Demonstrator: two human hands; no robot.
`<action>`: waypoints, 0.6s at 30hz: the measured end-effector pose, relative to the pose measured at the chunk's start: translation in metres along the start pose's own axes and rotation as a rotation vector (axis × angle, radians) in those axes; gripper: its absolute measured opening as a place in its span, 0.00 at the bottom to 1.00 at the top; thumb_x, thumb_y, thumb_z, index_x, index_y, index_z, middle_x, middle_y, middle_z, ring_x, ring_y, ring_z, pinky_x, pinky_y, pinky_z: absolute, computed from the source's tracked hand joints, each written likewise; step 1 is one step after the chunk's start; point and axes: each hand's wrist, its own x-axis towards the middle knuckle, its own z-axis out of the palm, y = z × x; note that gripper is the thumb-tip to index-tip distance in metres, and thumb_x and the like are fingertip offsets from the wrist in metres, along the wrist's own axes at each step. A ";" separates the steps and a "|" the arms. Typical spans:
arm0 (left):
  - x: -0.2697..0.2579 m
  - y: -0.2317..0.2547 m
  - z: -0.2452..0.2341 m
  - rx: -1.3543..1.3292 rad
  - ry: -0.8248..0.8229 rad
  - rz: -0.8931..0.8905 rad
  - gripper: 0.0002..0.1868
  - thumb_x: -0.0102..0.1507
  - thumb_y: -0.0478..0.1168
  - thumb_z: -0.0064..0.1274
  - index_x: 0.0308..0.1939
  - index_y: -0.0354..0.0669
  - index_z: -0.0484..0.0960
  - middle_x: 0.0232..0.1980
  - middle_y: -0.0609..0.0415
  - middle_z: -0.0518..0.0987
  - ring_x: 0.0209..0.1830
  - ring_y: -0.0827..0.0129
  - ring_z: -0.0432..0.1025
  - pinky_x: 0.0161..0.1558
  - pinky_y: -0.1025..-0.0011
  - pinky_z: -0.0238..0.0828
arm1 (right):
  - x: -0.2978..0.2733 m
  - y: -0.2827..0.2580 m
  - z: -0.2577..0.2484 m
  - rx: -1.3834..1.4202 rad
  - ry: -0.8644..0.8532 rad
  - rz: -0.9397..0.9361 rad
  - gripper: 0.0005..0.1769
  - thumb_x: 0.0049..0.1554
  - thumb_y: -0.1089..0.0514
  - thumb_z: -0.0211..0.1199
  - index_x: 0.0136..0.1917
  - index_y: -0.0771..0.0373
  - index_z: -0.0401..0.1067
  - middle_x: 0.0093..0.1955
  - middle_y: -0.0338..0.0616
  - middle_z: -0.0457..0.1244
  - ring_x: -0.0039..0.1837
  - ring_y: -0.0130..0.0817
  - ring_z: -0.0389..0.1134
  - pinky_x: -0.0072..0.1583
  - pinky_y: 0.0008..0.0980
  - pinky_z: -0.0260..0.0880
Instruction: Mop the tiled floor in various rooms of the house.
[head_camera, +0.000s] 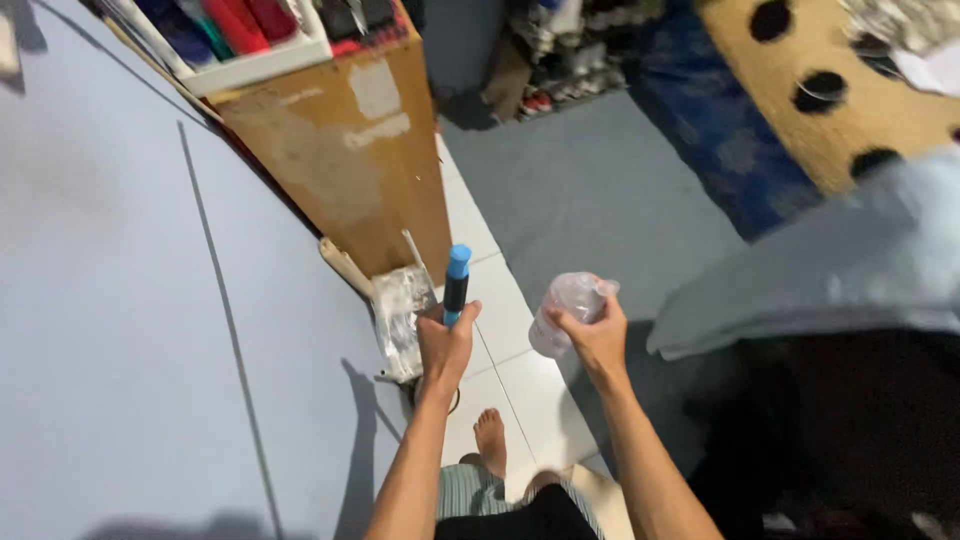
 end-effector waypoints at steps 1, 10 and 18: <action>0.002 -0.006 0.003 0.001 -0.022 -0.008 0.22 0.54 0.46 0.64 0.16 0.35 0.73 0.17 0.57 0.70 0.19 0.75 0.63 0.25 0.65 0.59 | 0.008 0.005 -0.005 0.032 -0.032 0.043 0.37 0.45 0.57 0.76 0.65 0.65 0.67 0.57 0.44 0.68 0.58 0.34 0.71 0.61 0.35 0.74; 0.077 -0.032 0.050 -0.033 -0.058 -0.283 0.17 0.55 0.46 0.63 0.21 0.37 0.76 0.20 0.58 0.72 0.18 0.72 0.64 0.24 0.65 0.60 | 0.183 0.019 0.008 -0.288 -0.158 0.078 0.34 0.48 0.52 0.75 0.64 0.64 0.66 0.54 0.47 0.69 0.55 0.36 0.72 0.57 0.38 0.74; 0.175 -0.136 0.136 0.245 0.107 -0.311 0.16 0.54 0.47 0.65 0.32 0.34 0.85 0.25 0.53 0.80 0.26 0.70 0.72 0.32 0.67 0.68 | 0.399 0.218 0.035 -0.442 -0.290 0.256 0.37 0.42 0.52 0.77 0.63 0.65 0.69 0.53 0.49 0.72 0.54 0.37 0.73 0.56 0.38 0.74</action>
